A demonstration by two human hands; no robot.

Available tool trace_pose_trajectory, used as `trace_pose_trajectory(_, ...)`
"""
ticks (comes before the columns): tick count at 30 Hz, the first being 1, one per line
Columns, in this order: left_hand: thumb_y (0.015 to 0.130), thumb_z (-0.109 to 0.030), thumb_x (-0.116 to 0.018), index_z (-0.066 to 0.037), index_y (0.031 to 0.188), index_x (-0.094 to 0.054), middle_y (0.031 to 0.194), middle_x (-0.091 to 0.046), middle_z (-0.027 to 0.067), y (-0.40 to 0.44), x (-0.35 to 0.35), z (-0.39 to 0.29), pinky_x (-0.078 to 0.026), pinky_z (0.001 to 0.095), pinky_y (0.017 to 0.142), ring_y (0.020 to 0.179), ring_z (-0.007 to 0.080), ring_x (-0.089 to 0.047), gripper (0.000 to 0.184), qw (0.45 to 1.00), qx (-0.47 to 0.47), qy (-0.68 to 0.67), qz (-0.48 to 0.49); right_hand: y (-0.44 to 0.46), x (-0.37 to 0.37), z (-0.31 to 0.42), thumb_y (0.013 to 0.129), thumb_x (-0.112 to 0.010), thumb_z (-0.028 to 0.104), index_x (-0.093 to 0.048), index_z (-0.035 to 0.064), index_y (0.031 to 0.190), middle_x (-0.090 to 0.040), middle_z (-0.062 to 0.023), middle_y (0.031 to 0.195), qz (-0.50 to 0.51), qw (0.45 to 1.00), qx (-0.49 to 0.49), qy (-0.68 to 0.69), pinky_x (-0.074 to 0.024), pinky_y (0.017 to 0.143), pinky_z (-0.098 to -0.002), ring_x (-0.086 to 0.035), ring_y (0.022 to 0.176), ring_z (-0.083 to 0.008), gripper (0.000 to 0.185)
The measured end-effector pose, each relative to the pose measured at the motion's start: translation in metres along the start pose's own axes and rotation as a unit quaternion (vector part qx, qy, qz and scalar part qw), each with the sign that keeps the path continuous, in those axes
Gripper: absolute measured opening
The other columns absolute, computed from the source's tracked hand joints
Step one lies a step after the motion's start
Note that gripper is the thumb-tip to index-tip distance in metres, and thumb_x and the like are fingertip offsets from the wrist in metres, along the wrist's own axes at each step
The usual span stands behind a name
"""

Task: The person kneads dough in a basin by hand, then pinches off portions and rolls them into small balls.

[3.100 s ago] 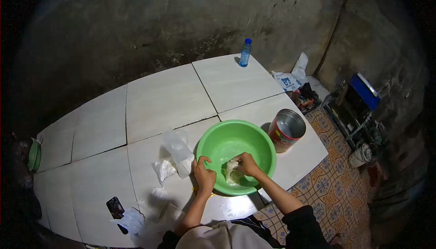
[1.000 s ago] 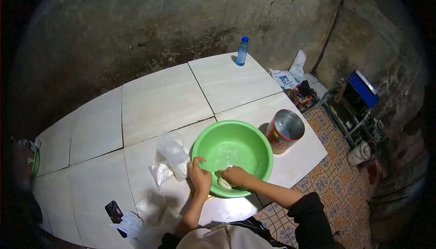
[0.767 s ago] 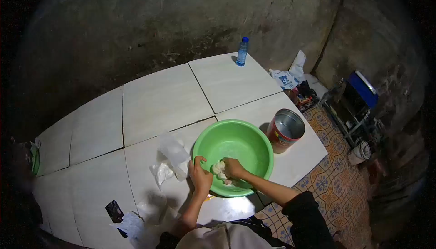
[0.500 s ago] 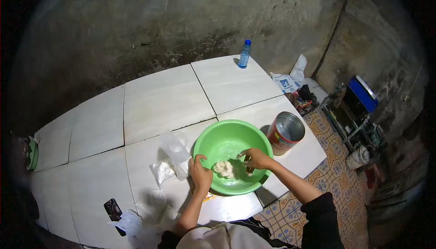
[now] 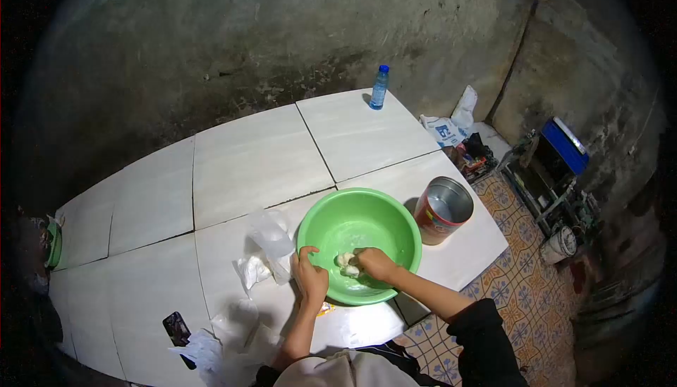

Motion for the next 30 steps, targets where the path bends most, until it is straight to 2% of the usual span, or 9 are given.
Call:
trace_pose_trajectory(9,0.062,0.015,-0.045,-0.007,0.103,-0.056,0.095,-0.052,0.0189,-0.002,-0.003,0.0,-0.04,0.0462,0.085,0.098,0.0407,-0.05,0.048,0.999,-0.003,-0.022,-0.034,-0.03,0.017,-0.024,0.072,-0.064,0.011,-0.067,0.0044,0.08,-0.066,-0.021,0.078,-0.085,0.972,-0.201,-0.093,-0.053,0.066,-0.0463,-0.067,0.073,-0.0362,0.011)
trace_pose_trajectory(13,0.061,0.016,-0.046,-0.006,0.104,-0.056,0.099,-0.052,0.0183,-0.003,-0.003,0.0,-0.04,0.0461,0.086,0.098,0.0395,-0.05,0.049,0.999,0.013,-0.022,-0.033,-0.032,0.02,-0.033,0.069,-0.071,0.025,-0.068,0.0044,0.084,-0.068,-0.0204,0.082,0.003,0.967,-0.234,-0.103,-0.0547,0.066,-0.0445,-0.069,0.077,-0.0357,0.026)
trace_pose_trajectory(19,0.062,0.015,-0.046,-0.008,0.103,-0.057,0.094,-0.052,0.0178,0.0,-0.006,0.002,-0.041,0.0468,0.084,0.097,0.0399,-0.051,0.048,0.999,-0.013,-0.023,-0.041,-0.007,-0.03,-0.01,0.073,-0.066,0.033,-0.069,0.0012,0.086,-0.069,-0.0192,0.081,0.302,0.93,-0.202,0.053,-0.0515,0.062,-0.0437,-0.068,0.076,-0.0322,0.034)
trace_pose_trajectory(21,0.062,0.014,-0.046,-0.007,0.102,-0.057,0.093,-0.052,0.0192,0.004,-0.006,-0.005,-0.04,0.0487,0.081,0.094,0.0413,-0.051,0.047,1.0,-0.018,-0.01,-0.006,0.004,-0.044,-0.01,0.078,-0.064,0.031,-0.067,-0.0008,0.087,-0.069,-0.0182,0.081,0.295,0.948,-0.114,0.027,-0.0511,0.059,-0.0411,-0.068,0.068,-0.0285,0.034)
trace_pose_trajectory(23,0.061,0.014,-0.047,-0.007,0.103,-0.057,0.093,-0.051,0.0195,0.005,-0.007,-0.002,-0.04,0.0499,0.078,0.092,0.042,-0.051,0.048,1.0,-0.018,-0.005,-0.002,0.019,-0.046,0.001,0.082,-0.061,0.027,-0.065,-0.0037,0.09,-0.07,-0.0165,0.084,0.389,0.908,-0.058,0.145,-0.05,0.054,-0.0389,-0.066,0.061,-0.0267,0.032)
trace_pose_trajectory(24,0.063,0.013,-0.047,-0.009,0.104,-0.056,0.094,-0.051,0.0187,0.005,-0.007,-0.001,-0.041,0.048,0.08,0.094,0.0413,-0.051,0.048,1.0,-0.008,0.009,0.009,0.008,-0.01,0.027,0.084,-0.056,0.021,-0.065,-0.0045,0.09,-0.07,-0.0142,0.085,0.425,0.831,-0.135,0.333,-0.0501,0.05,-0.0382,-0.065,0.058,-0.0252,0.027)
trace_pose_trajectory(25,0.064,0.012,-0.047,-0.01,0.105,-0.056,0.096,-0.051,0.0178,0.004,-0.007,0.0,-0.042,0.0461,0.081,0.096,0.0407,-0.052,0.048,1.0,0.001,0.023,0.02,0.023,-0.011,0.019,0.083,-0.056,0.018,-0.066,-0.0028,0.095,-0.07,-0.0175,0.084,0.385,0.902,-0.027,0.192,-0.0504,0.047,-0.039,-0.066,0.059,-0.0278,0.026)
trace_pose_trajectory(28,0.064,0.011,-0.048,-0.012,0.104,-0.056,0.098,-0.051,0.0177,0.005,-0.006,-0.001,-0.043,0.0465,0.08,0.094,0.0405,-0.053,0.047,0.999,0.001,0.034,0.023,0.026,-0.001,-0.004,0.079,-0.059,0.013,-0.066,0.0007,0.094,-0.067,-0.0196,0.077,0.281,0.952,-0.12,0.006,-0.0531,0.052,-0.0411,-0.067,0.061,-0.032,0.02)
trace_pose_trajectory(30,0.065,0.011,-0.049,-0.012,0.105,-0.056,0.098,-0.051,0.0174,0.006,-0.007,0.003,-0.043,0.0458,0.081,0.096,0.0399,-0.053,0.047,0.999,0.008,0.035,0.03,0.021,0.026,-0.007,0.078,-0.061,0.013,-0.063,0.0022,0.097,-0.066,-0.0238,0.093,0.07,0.97,-0.199,-0.121,-0.0544,0.061,-0.0416,-0.067,0.077,-0.0374,0.022)
Point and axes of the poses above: each hand's wrist, its own y-axis towards the middle knuckle, its own x-axis out of the back of the hand, z = x × y, the point moved 6 cm from there along y, towards the middle knuckle
